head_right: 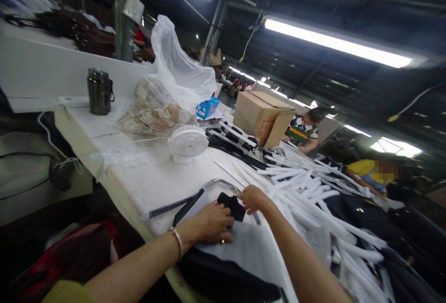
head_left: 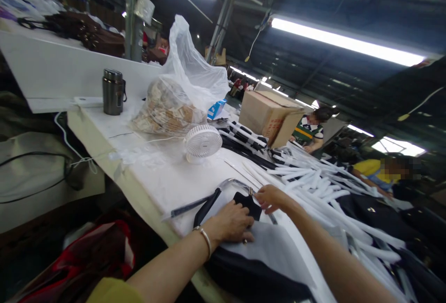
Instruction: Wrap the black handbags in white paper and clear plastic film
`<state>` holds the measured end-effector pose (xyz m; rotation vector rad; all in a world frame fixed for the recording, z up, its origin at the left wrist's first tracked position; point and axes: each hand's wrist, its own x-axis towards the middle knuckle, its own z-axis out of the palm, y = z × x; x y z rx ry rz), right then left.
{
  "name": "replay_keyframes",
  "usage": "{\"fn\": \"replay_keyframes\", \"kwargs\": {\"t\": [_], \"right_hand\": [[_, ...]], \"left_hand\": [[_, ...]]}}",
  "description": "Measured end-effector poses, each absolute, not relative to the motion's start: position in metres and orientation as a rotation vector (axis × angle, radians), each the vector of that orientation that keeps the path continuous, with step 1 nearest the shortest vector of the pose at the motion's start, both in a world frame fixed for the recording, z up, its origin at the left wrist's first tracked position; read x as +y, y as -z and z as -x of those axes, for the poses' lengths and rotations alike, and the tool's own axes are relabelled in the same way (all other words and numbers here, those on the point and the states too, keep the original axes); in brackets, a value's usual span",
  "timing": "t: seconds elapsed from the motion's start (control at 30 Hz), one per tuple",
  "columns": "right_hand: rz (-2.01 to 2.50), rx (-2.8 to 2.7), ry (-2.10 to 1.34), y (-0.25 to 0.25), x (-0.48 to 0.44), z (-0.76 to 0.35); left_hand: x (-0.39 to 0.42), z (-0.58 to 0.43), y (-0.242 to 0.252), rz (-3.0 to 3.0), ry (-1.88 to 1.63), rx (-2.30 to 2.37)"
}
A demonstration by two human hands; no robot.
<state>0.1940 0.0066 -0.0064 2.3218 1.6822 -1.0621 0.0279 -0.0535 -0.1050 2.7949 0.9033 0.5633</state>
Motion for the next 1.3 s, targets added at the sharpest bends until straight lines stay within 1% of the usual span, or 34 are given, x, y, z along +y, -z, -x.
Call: {"fn": "replay_keyframes", "kwargs": {"t": [0.07, 0.13, 0.3, 0.4, 0.53, 0.73, 0.8, 0.97, 1.1, 1.2, 1.3], "right_hand": [[-2.453, 1.645, 0.949, 0.015, 0.029, -0.185], [-2.533, 1.617, 0.908, 0.028, 0.037, -0.178], [-2.679, 1.659, 0.896, 0.049, 0.023, -0.170], [-2.753, 1.819, 0.831, 0.043, 0.005, -0.173], [-2.769, 2.103, 0.635, 0.033, -0.033, -0.173], [-2.707, 2.403, 0.337, 0.051, -0.099, -0.159], [-2.720, 2.456, 0.357, 0.058, -0.112, -0.158], [-2.755, 2.459, 0.600, 0.065, -0.121, -0.166], [-2.710, 2.455, 0.701, 0.069, -0.117, -0.172], [-2.665, 2.449, 0.706, 0.071, -0.115, -0.172], [-2.629, 2.447, 0.739, 0.070, -0.116, -0.170]], "left_hand": [[-0.052, -0.028, 0.107, -2.780, -0.559, 0.898], [-0.051, -0.029, 0.110, -2.765, -0.548, 0.900], [-0.052, -0.028, 0.112, -2.704, -0.596, 0.916], [-0.054, -0.026, 0.108, -2.675, -0.619, 0.920], [-0.054, -0.024, 0.099, -2.673, -0.622, 0.932], [-0.053, -0.024, 0.094, -2.695, -0.494, 0.952], [-0.052, -0.022, 0.089, -2.700, -0.423, 0.975], [-0.052, -0.013, 0.056, -2.719, -0.184, 0.949], [-0.080, -0.003, 0.031, -2.750, -0.146, 1.036], [-0.114, 0.000, 0.036, -2.743, -0.192, 1.093], [-0.135, 0.000, 0.060, -2.746, -0.314, 1.072]]}}
